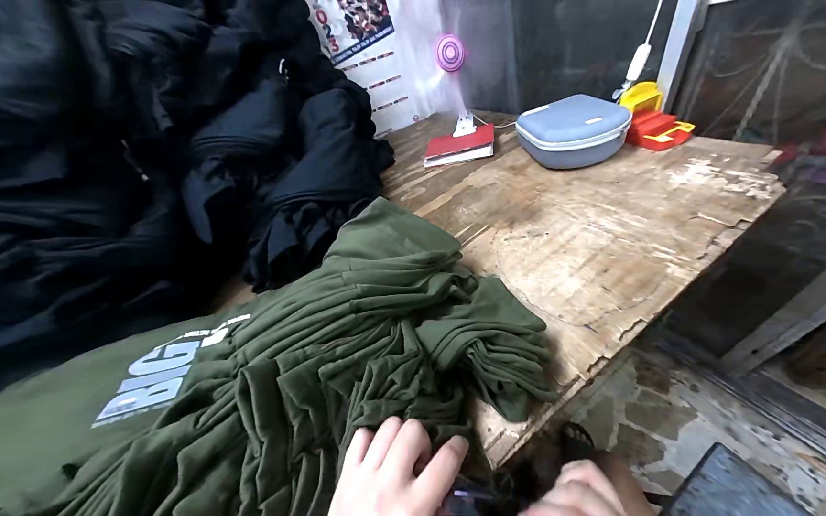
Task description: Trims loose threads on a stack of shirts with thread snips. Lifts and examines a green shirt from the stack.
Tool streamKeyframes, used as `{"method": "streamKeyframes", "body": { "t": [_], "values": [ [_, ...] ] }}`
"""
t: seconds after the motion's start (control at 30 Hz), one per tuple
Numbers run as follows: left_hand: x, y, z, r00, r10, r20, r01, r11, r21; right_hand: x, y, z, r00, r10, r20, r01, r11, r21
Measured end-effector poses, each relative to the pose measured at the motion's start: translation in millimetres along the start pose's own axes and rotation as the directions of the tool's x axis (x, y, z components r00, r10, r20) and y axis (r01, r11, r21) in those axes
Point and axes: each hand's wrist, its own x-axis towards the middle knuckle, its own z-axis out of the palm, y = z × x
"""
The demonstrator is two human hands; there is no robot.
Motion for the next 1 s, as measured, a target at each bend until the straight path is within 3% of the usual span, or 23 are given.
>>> {"method": "streamKeyframes", "body": {
  "t": [0.07, 0.13, 0.23, 0.3, 0.37, 0.43, 0.5, 0.57, 0.6, 0.67, 0.77, 0.8, 0.9, 1.0],
  "values": [
    [5, 0, -3, 0.996, -0.086, -0.006, 0.086, 0.995, -0.054, 10, -12, 10, 0.996, 0.081, -0.035, -0.083, 0.995, -0.058],
    [14, -2, -13, 0.977, -0.205, -0.056, 0.197, 0.971, -0.134, 21, -24, 25, 0.990, 0.137, 0.020, -0.133, 0.983, -0.129],
    [23, -13, -12, 0.931, -0.300, -0.208, 0.264, 0.947, -0.182, 30, -35, 41, 0.971, 0.035, 0.236, 0.048, 0.940, -0.339],
    [22, -22, -7, 0.921, -0.280, -0.272, 0.224, 0.949, -0.221, 29, -31, 37, 0.960, -0.085, 0.266, 0.173, 0.928, -0.329],
    [18, -29, -2, 0.932, -0.187, -0.310, 0.120, 0.968, -0.221, 30, -26, 14, 0.949, -0.109, 0.294, 0.190, 0.946, -0.262],
    [9, -33, 5, 0.937, -0.071, -0.342, 0.007, 0.982, -0.187, 35, -19, -24, 0.865, 0.036, 0.500, 0.150, 0.933, -0.328],
    [5, -36, 9, 0.942, -0.017, -0.334, -0.046, 0.983, -0.179, 40, -9, -52, 0.697, 0.266, 0.666, 0.129, 0.867, -0.481],
    [7, -37, 10, 0.944, -0.017, -0.330, -0.044, 0.983, -0.178, 44, -8, -66, 0.576, 0.449, 0.683, 0.087, 0.798, -0.597],
    [9, -36, 9, 0.946, -0.030, -0.321, -0.028, 0.984, -0.175, 47, -12, -69, 0.552, 0.497, 0.670, 0.077, 0.769, -0.634],
    [10, -30, 4, 0.959, -0.082, -0.271, 0.043, 0.988, -0.148, 52, -24, -67, 0.598, 0.470, 0.649, 0.074, 0.774, -0.628],
    [10, -10, -3, 0.964, -0.197, -0.177, 0.188, 0.980, -0.065, 56, -37, -39, 0.858, 0.274, 0.434, -0.051, 0.886, -0.460],
    [11, -3, -4, 0.964, -0.212, -0.162, 0.211, 0.977, -0.019, 56, -40, -26, 0.906, 0.259, 0.335, -0.100, 0.900, -0.424],
    [11, 9, 6, 0.963, -0.174, -0.207, 0.196, 0.977, 0.089, 45, -39, 5, 0.931, 0.315, 0.183, -0.216, 0.883, -0.417],
    [3, 9, 0, 0.983, -0.167, -0.072, 0.162, 0.984, -0.073, 32, -31, 8, 0.967, 0.249, 0.054, -0.200, 0.874, -0.442]
  ]
}}
